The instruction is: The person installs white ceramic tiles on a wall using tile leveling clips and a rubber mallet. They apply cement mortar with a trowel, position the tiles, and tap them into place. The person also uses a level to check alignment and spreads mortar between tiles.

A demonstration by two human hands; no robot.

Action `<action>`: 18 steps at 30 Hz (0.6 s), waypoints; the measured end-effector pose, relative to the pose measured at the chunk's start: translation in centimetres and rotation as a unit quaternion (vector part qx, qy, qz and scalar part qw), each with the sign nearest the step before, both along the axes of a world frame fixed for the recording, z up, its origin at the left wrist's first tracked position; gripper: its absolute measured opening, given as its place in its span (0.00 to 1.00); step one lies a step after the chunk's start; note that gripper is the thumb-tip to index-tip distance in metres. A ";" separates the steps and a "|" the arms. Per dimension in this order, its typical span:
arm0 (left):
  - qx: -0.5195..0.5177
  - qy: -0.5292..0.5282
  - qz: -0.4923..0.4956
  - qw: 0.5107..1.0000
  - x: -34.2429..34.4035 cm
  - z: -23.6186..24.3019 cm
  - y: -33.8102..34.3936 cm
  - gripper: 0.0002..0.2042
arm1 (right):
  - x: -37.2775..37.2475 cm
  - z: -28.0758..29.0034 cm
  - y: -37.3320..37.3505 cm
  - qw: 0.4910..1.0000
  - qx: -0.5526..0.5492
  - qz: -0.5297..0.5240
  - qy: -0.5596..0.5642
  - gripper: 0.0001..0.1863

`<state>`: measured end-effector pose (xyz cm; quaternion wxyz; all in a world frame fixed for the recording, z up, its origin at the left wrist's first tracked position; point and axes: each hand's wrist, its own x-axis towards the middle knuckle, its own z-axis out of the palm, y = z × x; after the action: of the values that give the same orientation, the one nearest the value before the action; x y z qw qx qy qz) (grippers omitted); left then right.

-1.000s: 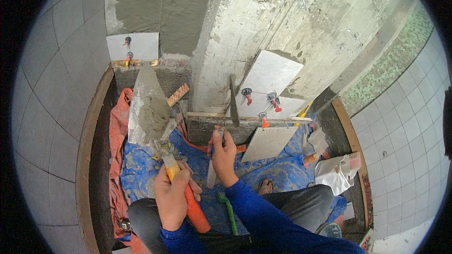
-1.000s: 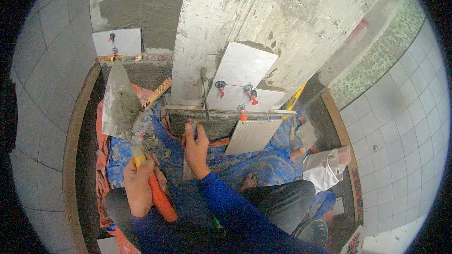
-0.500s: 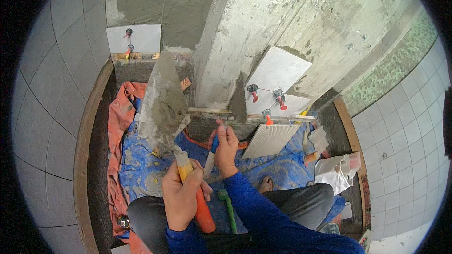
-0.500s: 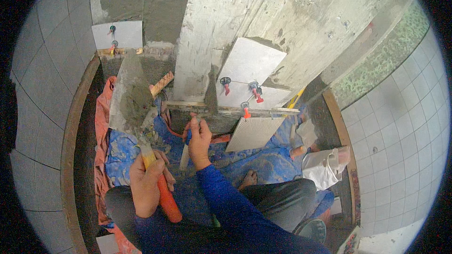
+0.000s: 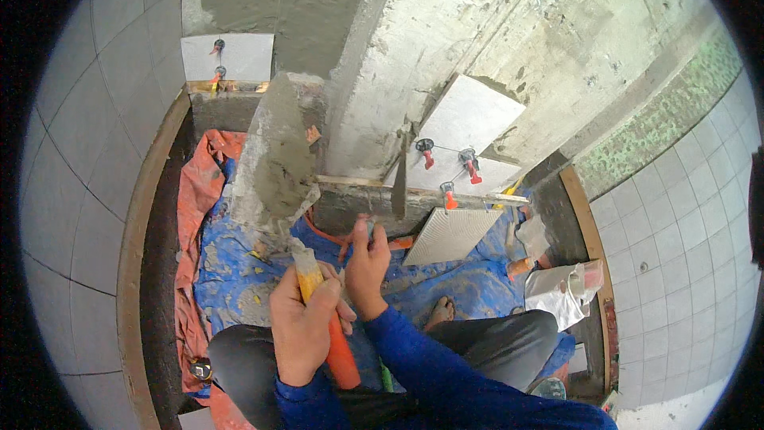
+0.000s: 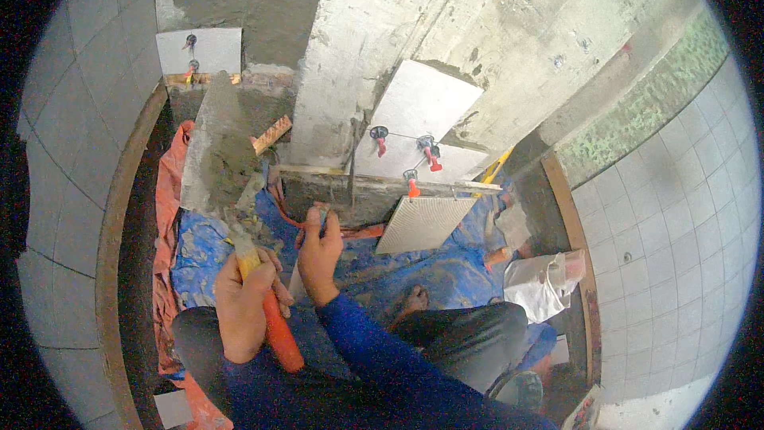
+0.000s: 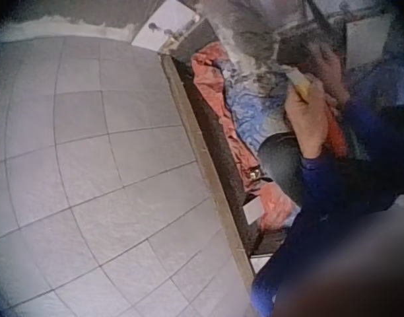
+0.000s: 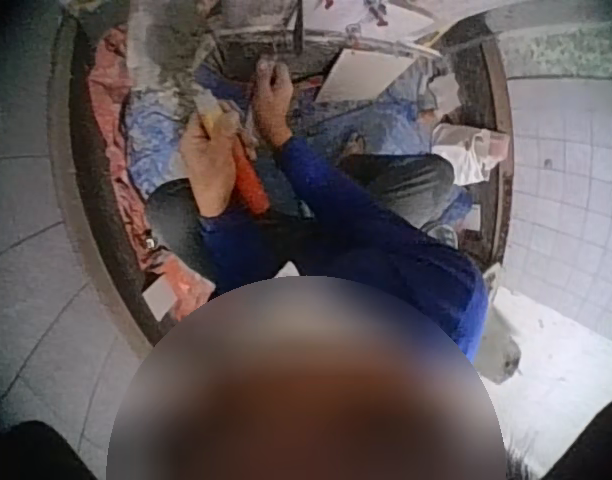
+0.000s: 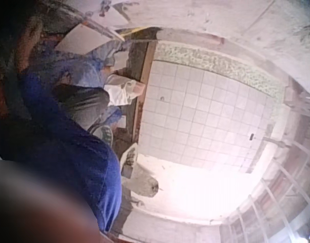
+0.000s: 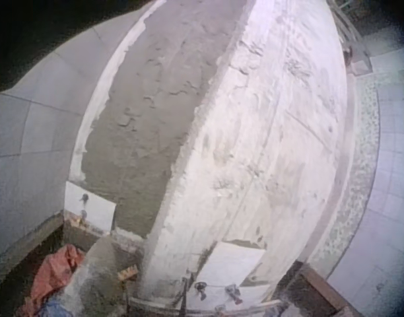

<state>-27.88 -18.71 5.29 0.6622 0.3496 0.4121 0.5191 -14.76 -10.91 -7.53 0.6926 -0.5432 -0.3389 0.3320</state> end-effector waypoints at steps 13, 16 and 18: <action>-0.008 -0.016 0.003 1.000 0.1 0.2 0.1 0.03 | 0.1 1.4 2.3 0.995 0.034 -0.061 -0.064 0.17; -0.007 -0.015 0.001 1.000 0.1 0.2 0.2 0.03 | 0.1 1.8 2.6 0.996 0.072 -0.002 -0.043 0.16; -0.009 -0.012 -0.003 1.000 0.1 0.3 0.2 0.03 | 0.1 1.9 3.4 0.997 0.068 0.031 0.009 0.19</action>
<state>-27.76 -18.48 5.56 0.6717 0.3390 0.4076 0.5174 -14.67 -7.47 -5.68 0.7204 -0.4808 -0.3711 0.3349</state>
